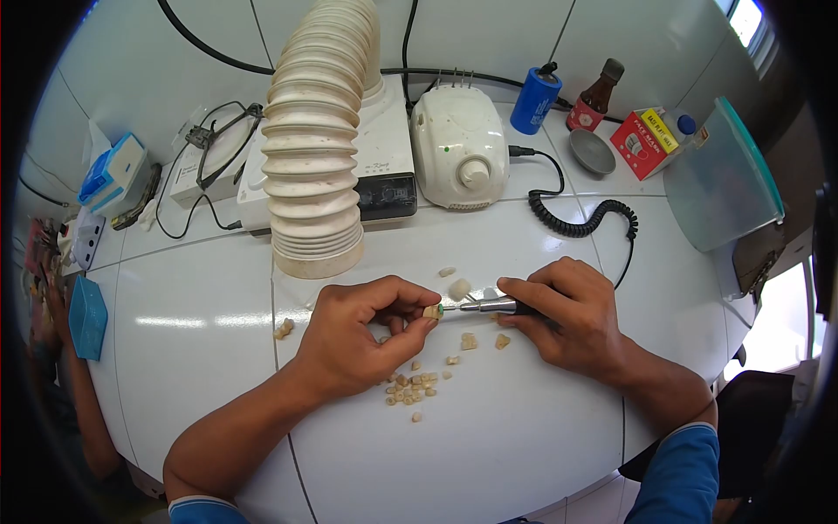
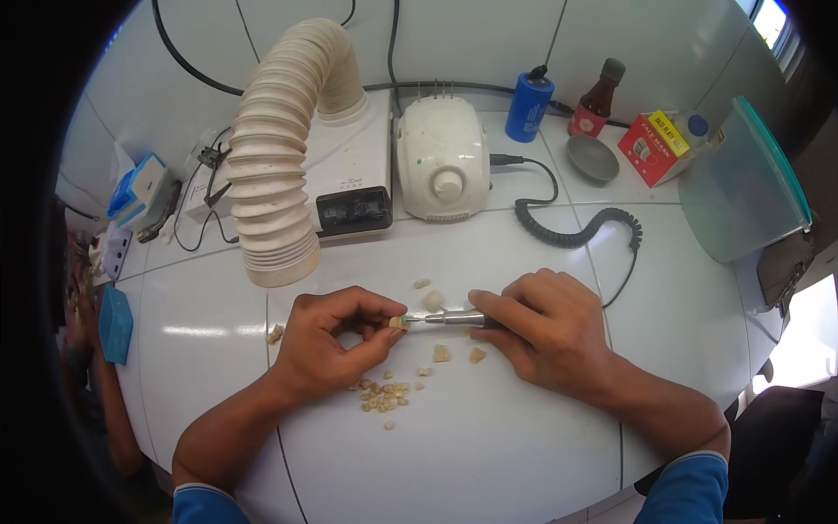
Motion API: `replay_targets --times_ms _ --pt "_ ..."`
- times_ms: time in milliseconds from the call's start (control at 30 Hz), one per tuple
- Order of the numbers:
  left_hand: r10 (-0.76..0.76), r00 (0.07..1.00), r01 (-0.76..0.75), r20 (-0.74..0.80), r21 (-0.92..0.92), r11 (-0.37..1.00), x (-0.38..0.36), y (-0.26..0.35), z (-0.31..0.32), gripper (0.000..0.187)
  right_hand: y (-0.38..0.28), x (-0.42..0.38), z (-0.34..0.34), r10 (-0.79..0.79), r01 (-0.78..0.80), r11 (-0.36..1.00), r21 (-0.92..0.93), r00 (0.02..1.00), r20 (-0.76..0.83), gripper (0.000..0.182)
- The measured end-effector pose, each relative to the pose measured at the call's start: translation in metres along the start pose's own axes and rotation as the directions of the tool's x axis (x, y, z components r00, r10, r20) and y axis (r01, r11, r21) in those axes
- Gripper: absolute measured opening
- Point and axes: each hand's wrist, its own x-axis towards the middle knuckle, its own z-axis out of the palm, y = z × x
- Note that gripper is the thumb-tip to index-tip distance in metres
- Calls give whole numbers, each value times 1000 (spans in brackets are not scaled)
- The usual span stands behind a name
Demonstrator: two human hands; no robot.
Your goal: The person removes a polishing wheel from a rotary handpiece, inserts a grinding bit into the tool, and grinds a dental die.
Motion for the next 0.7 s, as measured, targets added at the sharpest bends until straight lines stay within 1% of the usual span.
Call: replay_targets --times_ms 700 --pt "4 1000 -4 16 3 1000 -1 -2 -2 24 -1 1 0 6 -6 1000 -3 1000 2 48"
